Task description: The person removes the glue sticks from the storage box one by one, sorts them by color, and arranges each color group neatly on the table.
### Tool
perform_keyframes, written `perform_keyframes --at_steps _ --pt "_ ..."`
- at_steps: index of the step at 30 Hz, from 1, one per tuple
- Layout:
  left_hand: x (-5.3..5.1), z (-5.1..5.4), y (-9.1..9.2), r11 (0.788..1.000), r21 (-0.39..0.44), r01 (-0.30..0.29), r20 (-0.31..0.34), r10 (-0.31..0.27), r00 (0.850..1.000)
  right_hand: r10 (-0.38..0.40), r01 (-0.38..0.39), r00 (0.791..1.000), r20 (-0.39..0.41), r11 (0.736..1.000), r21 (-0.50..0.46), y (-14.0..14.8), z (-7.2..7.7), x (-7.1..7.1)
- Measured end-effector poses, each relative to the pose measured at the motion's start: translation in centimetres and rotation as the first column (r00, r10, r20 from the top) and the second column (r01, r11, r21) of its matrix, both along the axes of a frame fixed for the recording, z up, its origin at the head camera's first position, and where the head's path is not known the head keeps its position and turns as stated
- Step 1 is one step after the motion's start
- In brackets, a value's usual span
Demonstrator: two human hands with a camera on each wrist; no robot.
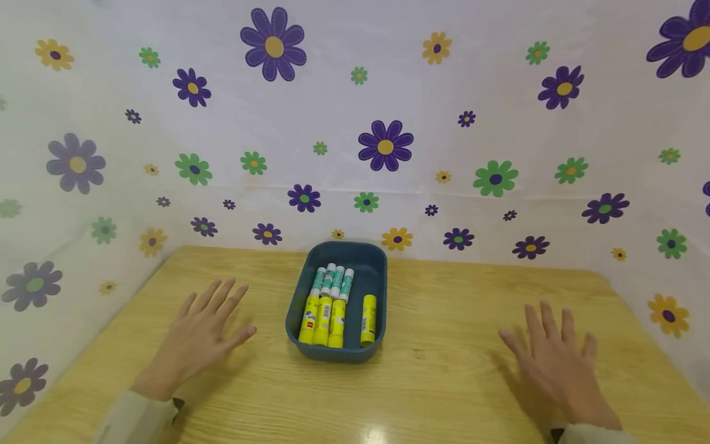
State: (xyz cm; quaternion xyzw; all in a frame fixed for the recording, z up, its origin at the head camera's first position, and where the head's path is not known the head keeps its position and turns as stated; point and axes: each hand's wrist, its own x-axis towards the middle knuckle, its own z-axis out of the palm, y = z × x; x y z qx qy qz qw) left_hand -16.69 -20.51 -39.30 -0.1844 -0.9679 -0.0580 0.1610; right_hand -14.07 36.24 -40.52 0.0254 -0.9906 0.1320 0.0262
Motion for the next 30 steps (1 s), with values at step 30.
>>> perform_keyframes --at_steps 30 --pt "-1.6 1.6 7.1 0.959 -0.06 0.276 0.054 -0.273 0.961 0.085 0.064 0.986 0.141 0.588 -0.806 -7.6 7.4 -8.3"
